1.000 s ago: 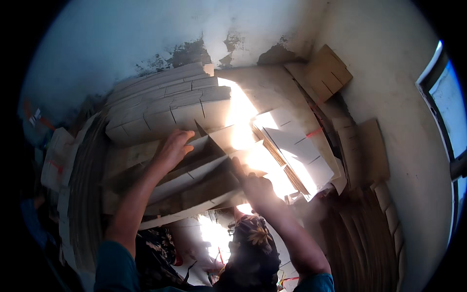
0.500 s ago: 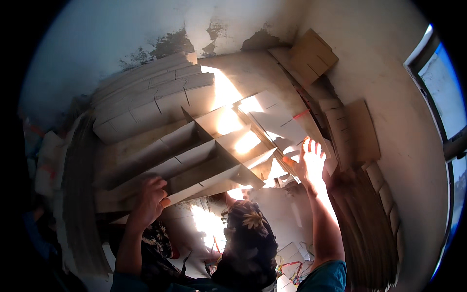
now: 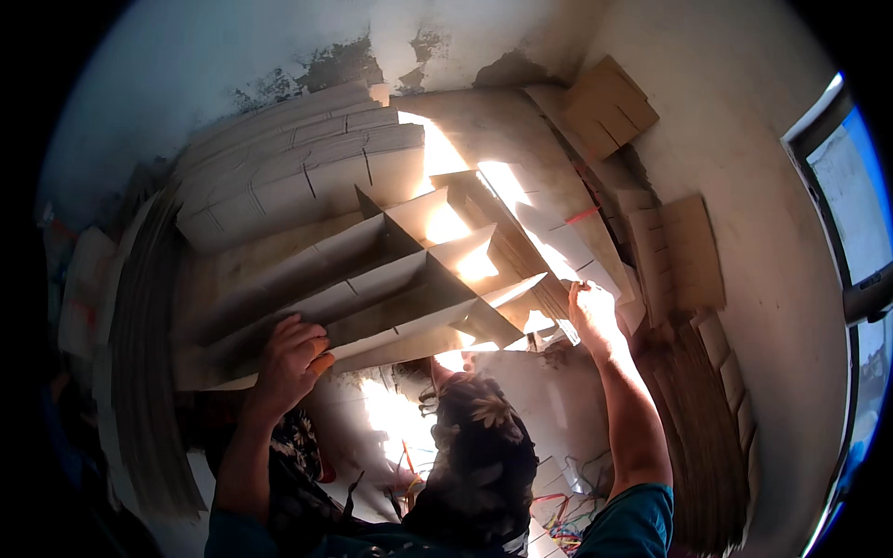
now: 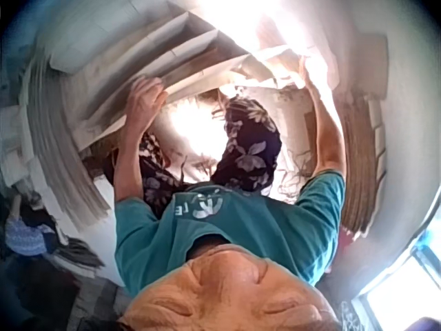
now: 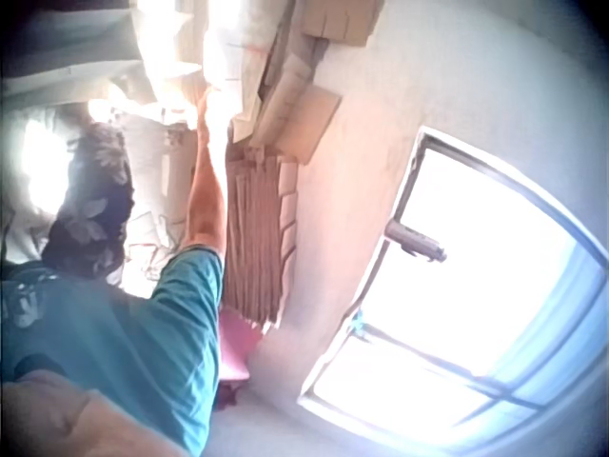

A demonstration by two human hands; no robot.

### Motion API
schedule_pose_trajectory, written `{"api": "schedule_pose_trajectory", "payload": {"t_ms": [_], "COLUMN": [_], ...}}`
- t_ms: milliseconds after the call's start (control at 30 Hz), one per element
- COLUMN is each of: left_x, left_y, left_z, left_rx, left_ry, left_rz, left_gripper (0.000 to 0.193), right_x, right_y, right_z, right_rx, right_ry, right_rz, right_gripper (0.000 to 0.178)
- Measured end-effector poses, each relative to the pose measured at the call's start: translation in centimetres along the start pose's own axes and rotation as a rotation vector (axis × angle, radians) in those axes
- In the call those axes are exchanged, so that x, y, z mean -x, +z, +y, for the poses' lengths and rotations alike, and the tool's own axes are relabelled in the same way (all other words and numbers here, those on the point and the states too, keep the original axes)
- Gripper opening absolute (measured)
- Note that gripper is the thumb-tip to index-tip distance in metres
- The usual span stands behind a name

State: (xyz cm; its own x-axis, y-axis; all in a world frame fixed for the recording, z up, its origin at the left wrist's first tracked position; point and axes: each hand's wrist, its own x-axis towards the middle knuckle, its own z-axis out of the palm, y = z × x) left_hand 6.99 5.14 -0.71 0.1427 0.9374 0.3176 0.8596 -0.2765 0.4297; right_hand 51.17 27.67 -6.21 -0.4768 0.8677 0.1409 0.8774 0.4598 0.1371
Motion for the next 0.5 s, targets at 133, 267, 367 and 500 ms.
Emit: {"api": "schedule_pose_trajectory", "payload": {"t_ms": [133, 267, 367, 500], "left_x": [0.4, 0.6, 1.1, 1.0], "left_y": [-1.0, -1.1, -1.2, -0.8], "left_z": [0.2, 0.1, -0.3, -0.6], "left_rx": [0.003, 0.001, -0.003, 0.009], "left_ry": [-0.054, -0.079, -0.069, -0.059], "left_rz": [0.008, 0.048, 0.045, 0.045], "left_gripper": [0.038, 0.052, 0.055, 0.055], "right_x": [-0.2, -0.2, -1.5, -1.6], "right_y": [-2.0, -1.5, -4.8, -5.0], "right_z": [-0.6, 1.1, -0.6, -0.5], "right_rx": [-0.326, -0.378, -0.373, -0.520], "right_ry": [0.011, 0.123, 0.185, 0.127], "right_rz": [-0.011, 0.107, -0.088, -0.242], "right_gripper": [0.035, 0.042, 0.041, 0.039]}}
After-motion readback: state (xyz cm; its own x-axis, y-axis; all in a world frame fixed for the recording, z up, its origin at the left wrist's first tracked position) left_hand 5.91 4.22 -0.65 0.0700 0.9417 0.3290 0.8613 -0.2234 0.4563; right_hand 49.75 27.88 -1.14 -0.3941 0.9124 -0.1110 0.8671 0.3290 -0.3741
